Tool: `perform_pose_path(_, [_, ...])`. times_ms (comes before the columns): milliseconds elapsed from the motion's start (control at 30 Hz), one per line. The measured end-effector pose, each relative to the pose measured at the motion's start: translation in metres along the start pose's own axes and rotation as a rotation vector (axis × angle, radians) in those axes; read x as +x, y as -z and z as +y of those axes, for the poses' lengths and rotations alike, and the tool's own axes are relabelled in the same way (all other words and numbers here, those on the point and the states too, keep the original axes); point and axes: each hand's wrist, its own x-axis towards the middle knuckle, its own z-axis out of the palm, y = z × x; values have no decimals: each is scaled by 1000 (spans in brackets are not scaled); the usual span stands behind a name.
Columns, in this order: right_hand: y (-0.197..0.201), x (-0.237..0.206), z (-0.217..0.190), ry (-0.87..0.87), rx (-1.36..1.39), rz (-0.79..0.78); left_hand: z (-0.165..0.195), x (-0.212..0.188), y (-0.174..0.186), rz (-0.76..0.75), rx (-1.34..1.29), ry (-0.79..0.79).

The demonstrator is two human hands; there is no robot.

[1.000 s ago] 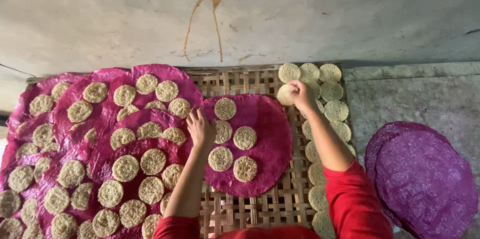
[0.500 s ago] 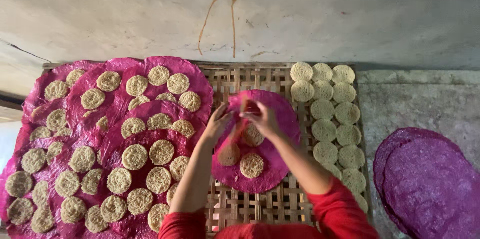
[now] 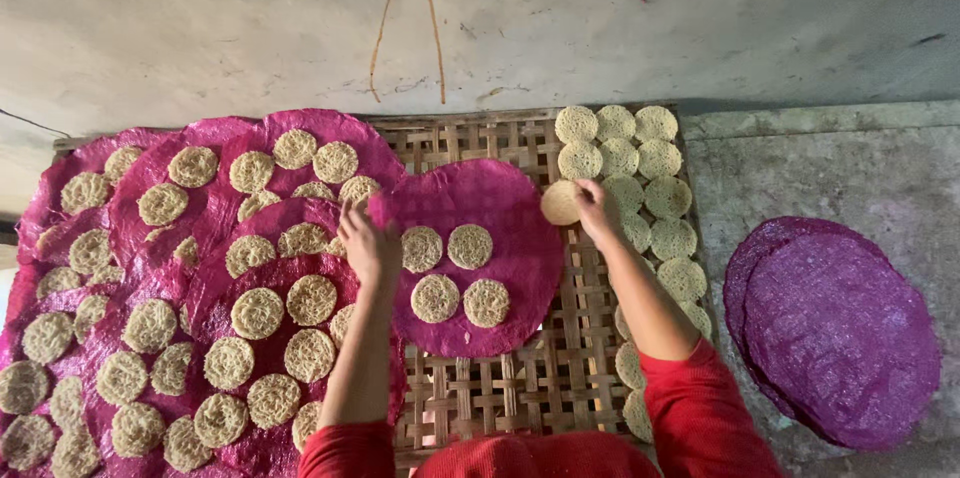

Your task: The person peels round rice crackers off pink plastic sheets and places them one at a time in rows on woven bamboo drying racks. They occasionally lift, flip, and reposition the plastic sheets to free more crackers, gradually filling the rack with neatly spaced discs.

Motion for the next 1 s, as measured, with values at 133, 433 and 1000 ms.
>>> perform_pose_path(133, [22,13,-2,292,-177,56,57,-25,11,-641,-291,-257])
perform_pose_path(433, [-45,-31,-28,641,-454,46,84,-37,-17,-674,-146,-354])
perform_pose_path(1000, [-80,-99,-7,280,69,-378,59,-101,73,-836,-706,15])
